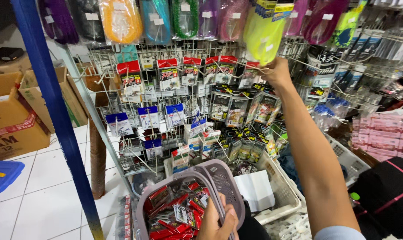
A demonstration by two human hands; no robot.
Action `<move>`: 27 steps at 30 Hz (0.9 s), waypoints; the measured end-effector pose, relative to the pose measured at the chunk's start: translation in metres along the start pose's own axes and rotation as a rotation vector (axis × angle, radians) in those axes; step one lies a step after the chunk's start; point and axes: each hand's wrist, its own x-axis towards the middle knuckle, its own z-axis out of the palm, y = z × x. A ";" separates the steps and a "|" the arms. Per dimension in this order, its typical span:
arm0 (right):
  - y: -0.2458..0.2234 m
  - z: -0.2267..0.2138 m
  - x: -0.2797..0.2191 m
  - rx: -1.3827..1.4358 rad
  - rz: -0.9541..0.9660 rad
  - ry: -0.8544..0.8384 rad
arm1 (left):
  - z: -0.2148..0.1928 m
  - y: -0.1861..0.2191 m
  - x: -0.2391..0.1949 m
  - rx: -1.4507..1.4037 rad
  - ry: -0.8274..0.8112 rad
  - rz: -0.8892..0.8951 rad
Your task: The person sits on a low stool and repeatedly picks small red packages from a grey basket on their lap, then hangs them on a wire display rack in front of them. The person handles the packages by hand and places them onto hooks on the rack.
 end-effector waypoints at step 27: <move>-0.027 -0.035 -0.075 -0.459 -0.511 -0.126 | 0.004 0.018 -0.012 0.123 -0.098 0.096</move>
